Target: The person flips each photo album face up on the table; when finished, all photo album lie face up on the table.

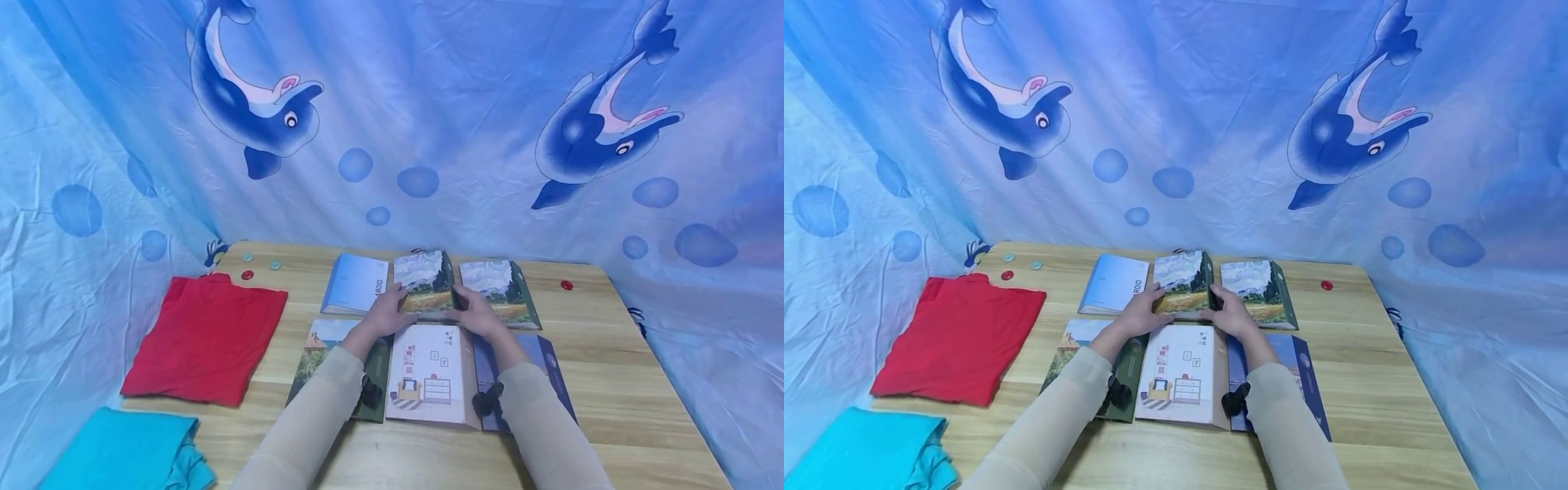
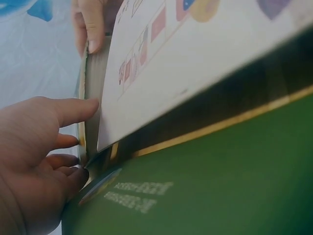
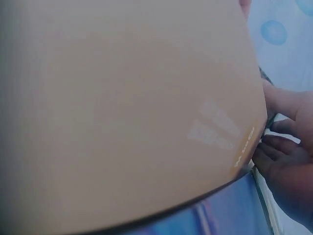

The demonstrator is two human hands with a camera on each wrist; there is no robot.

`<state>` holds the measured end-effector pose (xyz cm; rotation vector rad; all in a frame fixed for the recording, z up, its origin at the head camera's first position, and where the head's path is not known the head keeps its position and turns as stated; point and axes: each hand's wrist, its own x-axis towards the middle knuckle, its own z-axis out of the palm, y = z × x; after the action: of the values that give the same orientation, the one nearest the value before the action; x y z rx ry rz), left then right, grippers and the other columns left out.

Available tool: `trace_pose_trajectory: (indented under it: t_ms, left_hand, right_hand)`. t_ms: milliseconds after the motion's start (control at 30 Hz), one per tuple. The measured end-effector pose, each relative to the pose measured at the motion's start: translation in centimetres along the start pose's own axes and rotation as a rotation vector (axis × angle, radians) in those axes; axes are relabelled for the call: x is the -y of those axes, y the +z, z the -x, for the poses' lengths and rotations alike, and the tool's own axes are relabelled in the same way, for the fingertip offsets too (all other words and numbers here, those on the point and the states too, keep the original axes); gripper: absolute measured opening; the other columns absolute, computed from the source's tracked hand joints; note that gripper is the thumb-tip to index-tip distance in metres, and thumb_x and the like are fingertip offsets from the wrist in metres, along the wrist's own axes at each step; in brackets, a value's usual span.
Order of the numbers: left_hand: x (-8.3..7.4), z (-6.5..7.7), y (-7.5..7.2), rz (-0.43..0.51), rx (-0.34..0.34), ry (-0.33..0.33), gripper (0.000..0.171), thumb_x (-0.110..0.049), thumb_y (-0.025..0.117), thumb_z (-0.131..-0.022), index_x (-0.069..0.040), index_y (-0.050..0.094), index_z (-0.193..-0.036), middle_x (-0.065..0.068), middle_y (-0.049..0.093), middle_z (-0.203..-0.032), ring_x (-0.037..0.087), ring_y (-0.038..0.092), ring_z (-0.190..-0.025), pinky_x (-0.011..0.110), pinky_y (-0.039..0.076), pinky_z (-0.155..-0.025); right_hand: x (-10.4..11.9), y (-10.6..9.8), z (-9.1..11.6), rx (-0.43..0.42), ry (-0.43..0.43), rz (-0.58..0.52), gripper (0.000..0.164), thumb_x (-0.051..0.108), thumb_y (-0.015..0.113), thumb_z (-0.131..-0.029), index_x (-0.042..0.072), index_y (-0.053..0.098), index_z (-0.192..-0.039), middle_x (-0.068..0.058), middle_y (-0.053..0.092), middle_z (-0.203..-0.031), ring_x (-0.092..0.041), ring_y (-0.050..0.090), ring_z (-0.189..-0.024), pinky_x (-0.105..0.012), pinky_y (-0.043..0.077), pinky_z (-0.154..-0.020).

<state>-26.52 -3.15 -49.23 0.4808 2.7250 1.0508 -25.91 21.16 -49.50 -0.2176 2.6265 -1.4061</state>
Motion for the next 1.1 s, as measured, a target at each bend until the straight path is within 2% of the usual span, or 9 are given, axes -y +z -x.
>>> trace_pose_trajectory:
  t_ms: [200,400,633,767,967,1100]
  left_hand:
    - [0.0,0.0,-0.2,0.046,-0.02,0.012,0.073,-0.036,0.069,-0.096,-0.005,0.04,-0.155,0.017,0.028,-0.164,0.037,0.029,-0.149,0.05,0.029,-0.12]
    - [0.0,-0.3,0.4,0.069,-0.039,0.047,0.073,-0.036,0.07,-0.095,-0.008,0.04,-0.155,0.016,0.031,-0.162,0.038,0.032,-0.147,0.052,0.031,-0.119]
    - [-0.3,-0.4,1.2,0.133,-0.06,0.064,0.076,-0.033,0.07,-0.095,-0.005,0.036,-0.157,0.016,0.027,-0.164,0.036,0.03,-0.148,0.051,0.031,-0.119]
    - [-0.6,-0.2,1.2,0.157,-0.067,0.056,0.077,-0.033,0.07,-0.095,-0.004,0.034,-0.157,0.016,0.026,-0.165,0.036,0.027,-0.15,0.05,0.029,-0.12]
    - [-0.8,-0.1,1.2,0.168,-0.079,0.049,0.076,-0.034,0.069,-0.096,-0.003,0.035,-0.156,0.017,0.027,-0.164,0.037,0.027,-0.15,0.051,0.027,-0.121]
    - [-0.8,-0.2,1.3,0.184,-0.095,0.064,0.071,-0.032,0.069,-0.096,-0.007,0.04,-0.155,0.016,0.029,-0.163,0.036,0.031,-0.148,0.05,0.03,-0.12]
  right_hand:
    - [0.5,-0.1,0.0,-0.063,-0.027,-0.129,0.079,0.019,0.076,-0.092,0.006,0.033,-0.158,-0.025,0.036,-0.158,-0.043,0.037,-0.143,-0.052,0.031,-0.118]
    - [0.8,0.1,-0.1,-0.055,0.003,-0.225,0.088,0.019,0.079,-0.089,0.004,0.028,-0.159,-0.023,0.036,-0.158,-0.042,0.041,-0.141,-0.049,0.04,-0.113]
    - [1.0,0.0,0.0,-0.078,0.041,-0.239,0.09,0.021,0.081,-0.087,0.006,0.029,-0.159,-0.024,0.038,-0.156,-0.044,0.04,-0.141,-0.052,0.039,-0.114]
    - [1.4,-0.1,0.2,-0.104,0.065,-0.237,0.09,0.025,0.083,-0.086,0.011,0.032,-0.159,-0.022,0.043,-0.153,-0.043,0.043,-0.139,-0.054,0.041,-0.112]
    - [1.6,-0.1,0.1,-0.102,0.042,-0.243,0.09,0.028,0.084,-0.084,0.011,0.035,-0.158,-0.02,0.045,-0.151,-0.041,0.048,-0.136,-0.053,0.045,-0.108]
    - [1.8,0.0,0.2,-0.11,0.022,-0.251,0.09,0.028,0.086,-0.083,0.009,0.037,-0.157,-0.019,0.047,-0.148,-0.041,0.05,-0.134,-0.052,0.046,-0.107]
